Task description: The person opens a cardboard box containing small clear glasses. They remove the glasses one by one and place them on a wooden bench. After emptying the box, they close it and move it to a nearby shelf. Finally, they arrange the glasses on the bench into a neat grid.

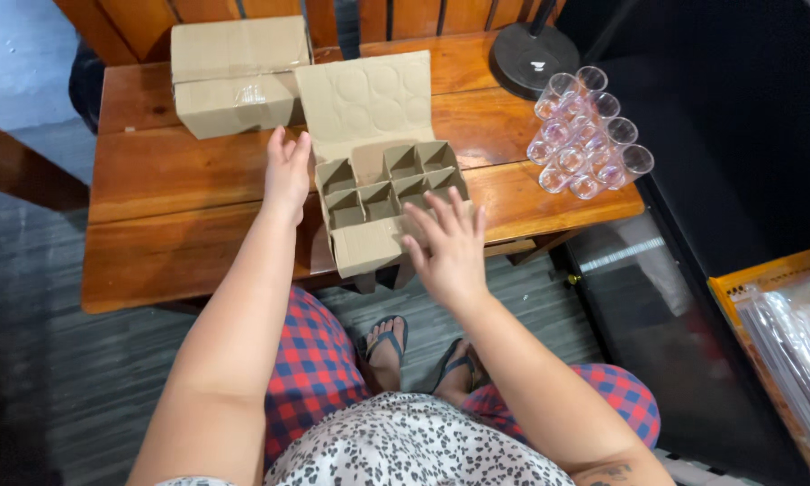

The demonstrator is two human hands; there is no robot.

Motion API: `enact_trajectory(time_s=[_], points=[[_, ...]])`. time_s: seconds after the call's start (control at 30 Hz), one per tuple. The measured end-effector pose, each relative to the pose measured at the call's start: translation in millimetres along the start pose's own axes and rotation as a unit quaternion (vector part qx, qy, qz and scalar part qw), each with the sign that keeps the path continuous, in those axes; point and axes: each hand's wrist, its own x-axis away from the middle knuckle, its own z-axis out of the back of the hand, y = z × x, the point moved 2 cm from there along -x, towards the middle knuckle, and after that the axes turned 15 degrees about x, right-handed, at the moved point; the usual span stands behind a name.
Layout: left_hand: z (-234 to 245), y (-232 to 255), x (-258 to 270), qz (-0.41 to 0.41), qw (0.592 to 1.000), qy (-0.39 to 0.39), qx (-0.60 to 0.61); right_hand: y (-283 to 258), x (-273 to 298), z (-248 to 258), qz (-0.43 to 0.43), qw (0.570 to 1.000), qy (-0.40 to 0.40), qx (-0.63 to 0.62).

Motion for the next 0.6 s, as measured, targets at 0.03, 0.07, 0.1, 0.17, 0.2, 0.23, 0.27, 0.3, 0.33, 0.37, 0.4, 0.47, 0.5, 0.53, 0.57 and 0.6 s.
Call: enact_trajectory(time_s=[0.03,0.07,0.1,0.17,0.2,0.23,0.27,0.3,0.33,0.37,0.4,0.47,0.5,0.53,0.57,0.6], points=[[-2,-4,-7,-0.001,1.000,-0.005,0.000,1,0,-4,-0.003,1.000,0.003,0.002],[-4,-9,-12,-0.014,1.000,-0.004,-0.001,2,2,-8,-0.009,1.000,0.000,0.006],[-6,-15,-17,-0.027,1.000,-0.004,-0.002,3,4,-12,-0.014,1.000,-0.003,0.009],[-21,-1,-13,-0.017,0.999,0.001,0.042,5,4,-16,-0.025,1.000,0.000,0.001],[-27,6,-10,-0.009,0.996,0.010,0.087,6,4,-19,-0.031,0.999,0.003,-0.010],[-23,2,-11,-0.007,0.996,0.008,0.086,7,5,-19,-0.033,0.999,0.002,-0.009],[-18,0,-13,-0.015,0.993,0.006,0.117,8,4,-19,-0.039,0.999,0.007,-0.024],[-12,-2,-14,-0.022,0.989,0.003,0.148,8,4,-19,-0.045,0.998,0.011,-0.040],[-14,1,-7,-0.022,0.989,0.005,0.149,10,4,-26,-0.044,0.998,0.009,-0.040],[-16,3,-1,-0.015,0.988,0.011,0.156,13,5,-31,-0.051,0.996,0.041,-0.062],[-18,6,7,-0.008,0.986,0.018,0.163,15,7,-37,-0.058,0.992,0.072,-0.084],[-19,3,13,0.011,0.985,0.021,0.170,17,9,-38,-0.056,0.989,0.097,-0.096],[-21,1,17,0.030,0.984,0.023,0.176,18,10,-38,-0.055,0.985,0.123,-0.108],[-20,2,20,0.030,0.984,0.023,0.176,19,10,-37,-0.055,0.985,0.122,-0.108],[-19,3,23,0.005,0.989,0.020,0.147,21,10,-36,-0.061,0.978,0.146,-0.138],[-19,5,26,-0.020,0.993,0.016,0.117,23,9,-34,-0.067,0.969,0.170,-0.168]])
